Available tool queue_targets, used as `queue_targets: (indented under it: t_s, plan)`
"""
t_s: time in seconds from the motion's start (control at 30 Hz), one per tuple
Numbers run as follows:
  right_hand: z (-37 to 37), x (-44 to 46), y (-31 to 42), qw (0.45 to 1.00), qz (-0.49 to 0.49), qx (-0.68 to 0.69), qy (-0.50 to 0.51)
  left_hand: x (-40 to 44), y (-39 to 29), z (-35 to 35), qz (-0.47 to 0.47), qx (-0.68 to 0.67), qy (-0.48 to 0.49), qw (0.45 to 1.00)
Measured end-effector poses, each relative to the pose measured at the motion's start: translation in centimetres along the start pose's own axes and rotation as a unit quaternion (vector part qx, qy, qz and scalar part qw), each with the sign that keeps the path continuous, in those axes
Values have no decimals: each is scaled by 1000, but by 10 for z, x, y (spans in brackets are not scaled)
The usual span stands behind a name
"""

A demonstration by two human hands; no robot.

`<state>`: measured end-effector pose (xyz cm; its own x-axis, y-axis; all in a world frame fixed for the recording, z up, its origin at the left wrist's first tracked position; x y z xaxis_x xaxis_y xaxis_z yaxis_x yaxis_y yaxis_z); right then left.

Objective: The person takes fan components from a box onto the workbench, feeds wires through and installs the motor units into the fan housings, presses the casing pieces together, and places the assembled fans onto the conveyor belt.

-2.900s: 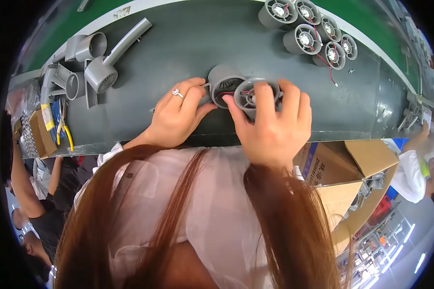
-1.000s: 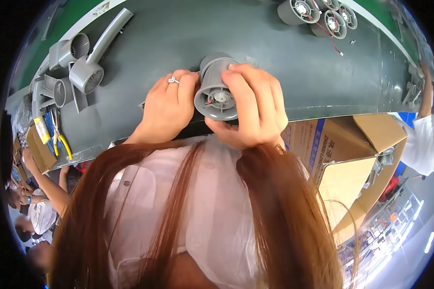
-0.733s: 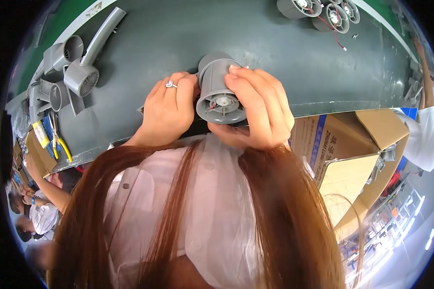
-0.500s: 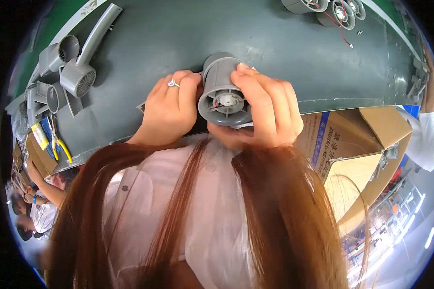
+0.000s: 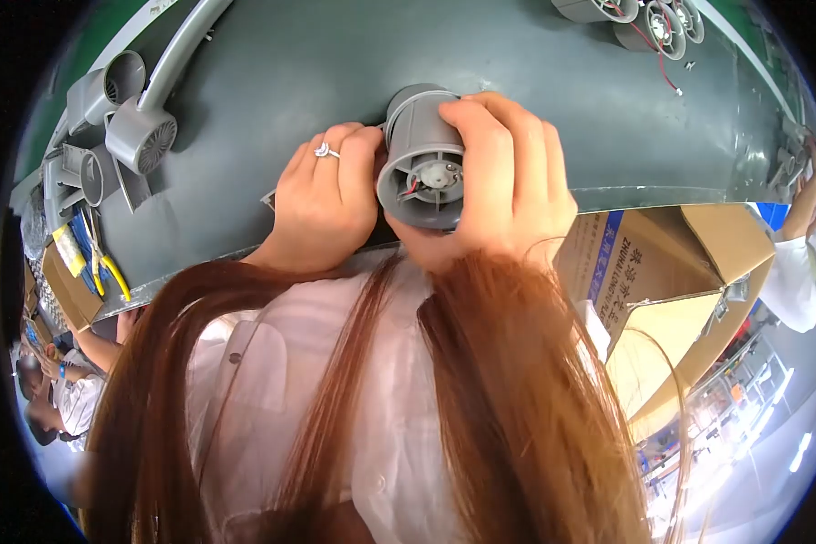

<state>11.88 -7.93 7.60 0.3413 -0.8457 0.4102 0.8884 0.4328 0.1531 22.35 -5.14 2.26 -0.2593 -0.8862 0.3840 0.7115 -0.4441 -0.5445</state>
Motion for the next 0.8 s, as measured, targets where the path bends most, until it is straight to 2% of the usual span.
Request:
queue_targets:
  t_s: [0.17, 0.27, 0.37, 0.6, 0.67, 0.8]
  plan:
    - [-1, -6, -4, 998, 35, 1, -47, -4, 0, -5, -48, 10, -51, 997]
    - [1, -7, -2, 998, 41, -8, -50, -6, 0, -8, -54, 6, -48, 997]
    - [2, -7, -2, 996, 60, -11, -65, -6, 0, -5, -24, -29, -31, 999]
    - [1, -9, -7, 994, 53, 10, -92, -4, 4, -6, -28, -93, -48, 994]
    - [2, -8, -8, 997, 39, 5, -62, -4, 6, -9, -42, -103, -45, 993]
    - [2, -5, -7, 1000, -10, -16, 4, -5, 5, -10, -12, -106, -38, 994]
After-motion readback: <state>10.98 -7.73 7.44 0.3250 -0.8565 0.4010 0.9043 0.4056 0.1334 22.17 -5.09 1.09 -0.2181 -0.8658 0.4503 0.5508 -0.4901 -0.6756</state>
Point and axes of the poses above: each hand's wrist, its own x-axis towards the middle knuckle, its own z-axis out of the back of the hand, y = z × x, the point moved 7 cm from there along x, towards the middle knuckle, and after that the axes turned 14 degrees about -x, right-handed, at the moved point
